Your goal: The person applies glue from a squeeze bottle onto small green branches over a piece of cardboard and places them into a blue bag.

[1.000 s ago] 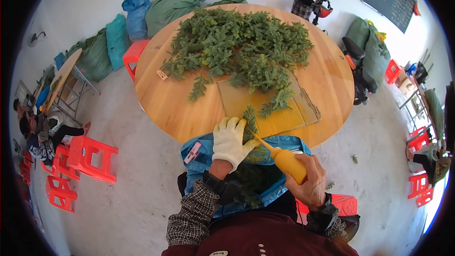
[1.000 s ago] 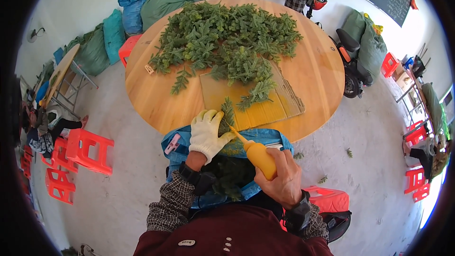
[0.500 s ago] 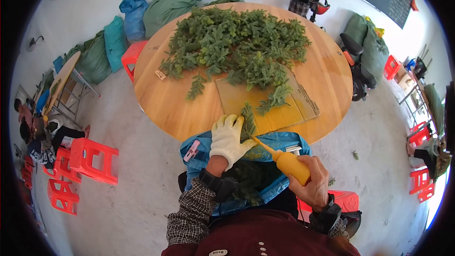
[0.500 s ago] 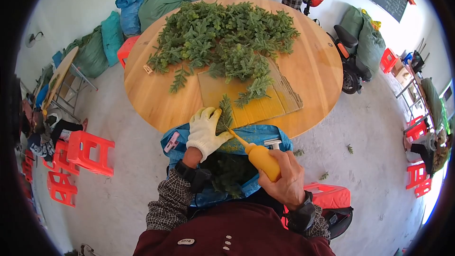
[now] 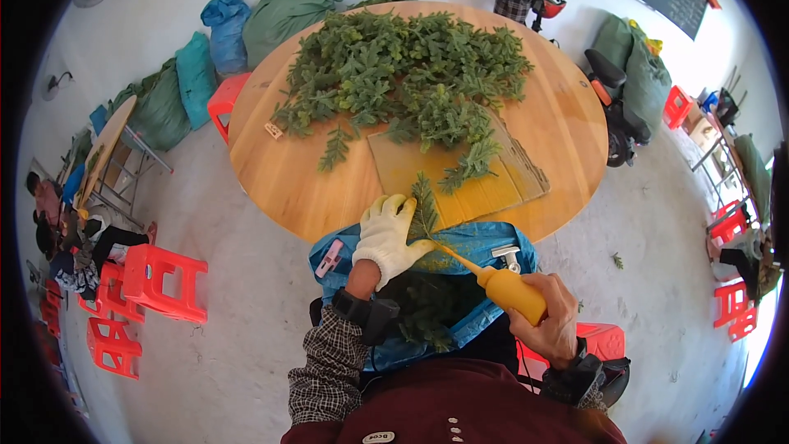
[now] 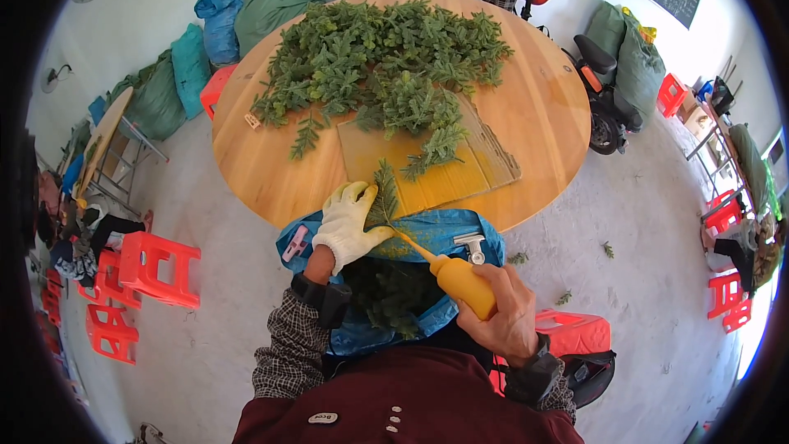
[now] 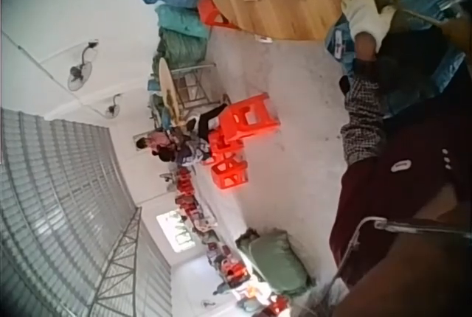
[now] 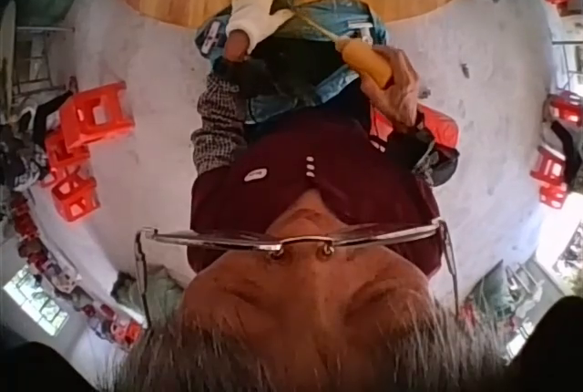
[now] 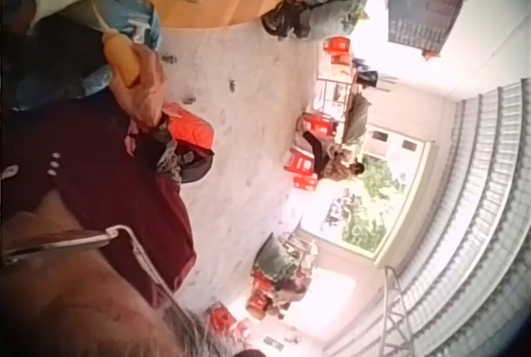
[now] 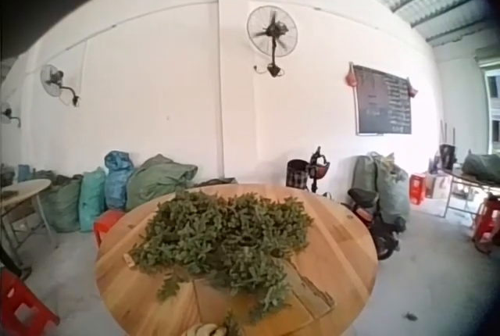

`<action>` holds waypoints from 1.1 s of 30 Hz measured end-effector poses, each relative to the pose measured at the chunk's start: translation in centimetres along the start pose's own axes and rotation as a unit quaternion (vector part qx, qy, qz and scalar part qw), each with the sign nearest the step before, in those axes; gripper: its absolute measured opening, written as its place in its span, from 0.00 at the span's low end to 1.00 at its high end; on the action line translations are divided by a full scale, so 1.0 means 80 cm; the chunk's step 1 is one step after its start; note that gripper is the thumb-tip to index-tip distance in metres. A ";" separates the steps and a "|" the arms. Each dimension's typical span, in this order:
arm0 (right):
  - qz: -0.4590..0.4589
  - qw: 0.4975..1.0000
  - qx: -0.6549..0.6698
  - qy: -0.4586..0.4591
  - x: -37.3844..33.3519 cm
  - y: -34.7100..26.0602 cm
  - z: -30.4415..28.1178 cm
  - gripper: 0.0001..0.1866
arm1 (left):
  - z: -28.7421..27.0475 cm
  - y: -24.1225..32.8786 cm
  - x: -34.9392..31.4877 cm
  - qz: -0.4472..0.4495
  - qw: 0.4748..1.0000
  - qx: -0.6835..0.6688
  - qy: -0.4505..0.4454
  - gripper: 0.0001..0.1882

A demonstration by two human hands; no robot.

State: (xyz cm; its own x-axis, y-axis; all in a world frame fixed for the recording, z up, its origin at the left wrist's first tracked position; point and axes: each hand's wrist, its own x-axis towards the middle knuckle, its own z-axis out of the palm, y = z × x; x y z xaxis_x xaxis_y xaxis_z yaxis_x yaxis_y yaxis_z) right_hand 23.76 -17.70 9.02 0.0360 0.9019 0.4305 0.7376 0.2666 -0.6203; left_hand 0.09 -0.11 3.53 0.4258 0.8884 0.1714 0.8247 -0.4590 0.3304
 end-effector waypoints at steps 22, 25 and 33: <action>0.108 0.987 0.092 0.071 -0.008 0.040 -0.005 0.22 | -0.036 0.009 -0.107 0.226 0.953 0.049 -0.197 0.12; 0.120 0.985 0.112 0.062 -0.003 0.042 0.002 0.22 | -0.050 -0.005 -0.095 0.138 0.973 -0.004 -0.183 0.13; 0.072 0.970 0.223 0.064 -0.003 0.083 0.017 0.25 | -0.049 -0.090 -0.002 -0.042 0.989 -0.002 0.144 0.20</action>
State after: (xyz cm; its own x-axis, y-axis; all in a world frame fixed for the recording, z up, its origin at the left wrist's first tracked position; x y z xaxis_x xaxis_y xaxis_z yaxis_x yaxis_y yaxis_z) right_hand 27.76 -15.68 3.89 0.2226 0.8987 0.3779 0.3536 0.2868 -0.8903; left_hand -7.40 3.05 4.72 0.2310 0.8867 0.4005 0.8510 -0.3837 0.3586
